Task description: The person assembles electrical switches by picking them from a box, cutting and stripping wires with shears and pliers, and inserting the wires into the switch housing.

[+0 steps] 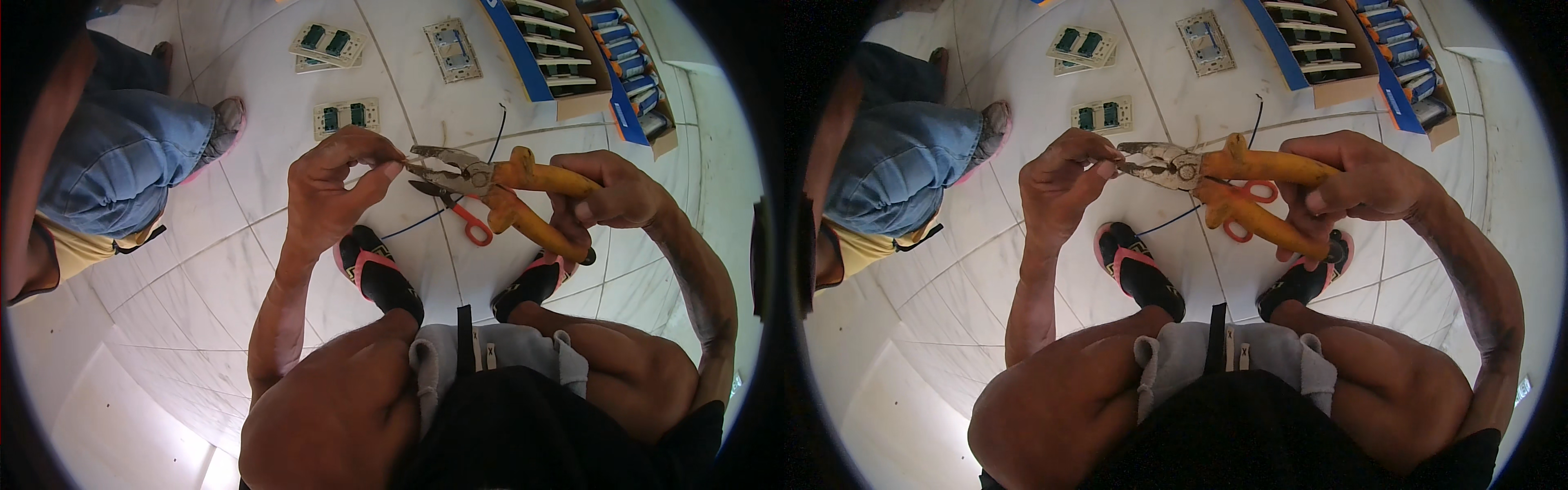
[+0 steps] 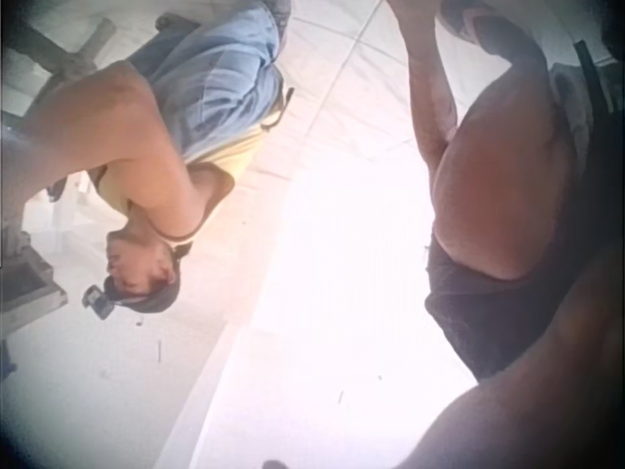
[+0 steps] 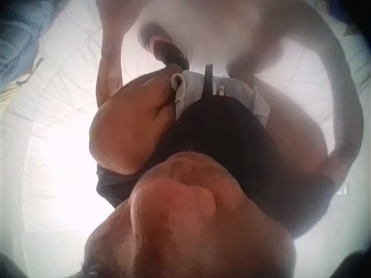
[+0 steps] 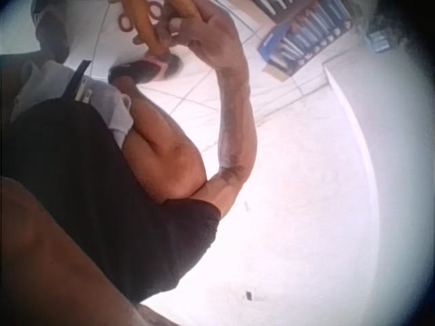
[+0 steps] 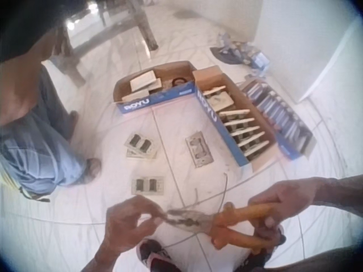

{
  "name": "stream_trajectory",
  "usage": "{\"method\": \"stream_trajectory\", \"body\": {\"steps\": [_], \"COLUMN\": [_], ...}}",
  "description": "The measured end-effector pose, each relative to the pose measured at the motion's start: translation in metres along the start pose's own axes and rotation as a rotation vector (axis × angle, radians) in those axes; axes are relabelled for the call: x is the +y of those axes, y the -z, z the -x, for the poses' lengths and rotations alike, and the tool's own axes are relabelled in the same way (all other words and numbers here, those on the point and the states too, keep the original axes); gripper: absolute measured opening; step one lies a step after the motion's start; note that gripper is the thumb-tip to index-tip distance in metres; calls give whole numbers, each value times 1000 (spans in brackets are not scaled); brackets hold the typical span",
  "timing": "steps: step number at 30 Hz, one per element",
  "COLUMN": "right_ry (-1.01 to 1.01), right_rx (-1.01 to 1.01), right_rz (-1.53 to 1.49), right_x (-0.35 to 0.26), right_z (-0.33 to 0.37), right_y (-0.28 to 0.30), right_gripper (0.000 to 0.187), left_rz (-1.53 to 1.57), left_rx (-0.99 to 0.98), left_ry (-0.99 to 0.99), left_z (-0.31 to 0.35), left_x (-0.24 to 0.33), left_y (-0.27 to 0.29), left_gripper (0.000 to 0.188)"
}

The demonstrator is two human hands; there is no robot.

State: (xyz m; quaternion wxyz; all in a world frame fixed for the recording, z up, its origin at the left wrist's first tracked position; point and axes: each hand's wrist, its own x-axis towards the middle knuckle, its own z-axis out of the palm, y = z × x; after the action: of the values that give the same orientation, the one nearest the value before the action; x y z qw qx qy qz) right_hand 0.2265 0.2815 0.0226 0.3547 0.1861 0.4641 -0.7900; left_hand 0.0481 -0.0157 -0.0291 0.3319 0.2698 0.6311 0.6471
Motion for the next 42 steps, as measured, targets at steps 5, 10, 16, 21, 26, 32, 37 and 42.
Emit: {"method": "stream_trajectory", "body": {"steps": [5,10,16,21,26,32,37,42], "right_ry": [12,-32,-16,-58,19,3,-21,181], "right_rx": [14,105,43,-2,22,34,142,180], "right_rz": [139,216,367,256,389,404,535,897], "right_x": [-13,-22,-24,-29,-18,-20,-28,-26], "right_z": [-2,-2,-2,2,2,1,1,-1], "right_y": [-6,-16,-6,-10,-3,-9,-30,-35], "right_gripper": [39,37,34,33,37,31,28,24], "left_rz": [13,18,17,22,7,-12,-81,-52], "left_rx": [-6,-10,-28,-43,-42,-36,-4,-26], "left_ry": [58,100,112,119,107,138,215,261], "left_z": [0,2,2,2,1,3,1,1], "left_x": [3,2,3,6,6,9,19,16], "left_y": [0,4,7,6,5,5,3,8], "left_gripper": [12,12,13,14,14,13,10,10]}}
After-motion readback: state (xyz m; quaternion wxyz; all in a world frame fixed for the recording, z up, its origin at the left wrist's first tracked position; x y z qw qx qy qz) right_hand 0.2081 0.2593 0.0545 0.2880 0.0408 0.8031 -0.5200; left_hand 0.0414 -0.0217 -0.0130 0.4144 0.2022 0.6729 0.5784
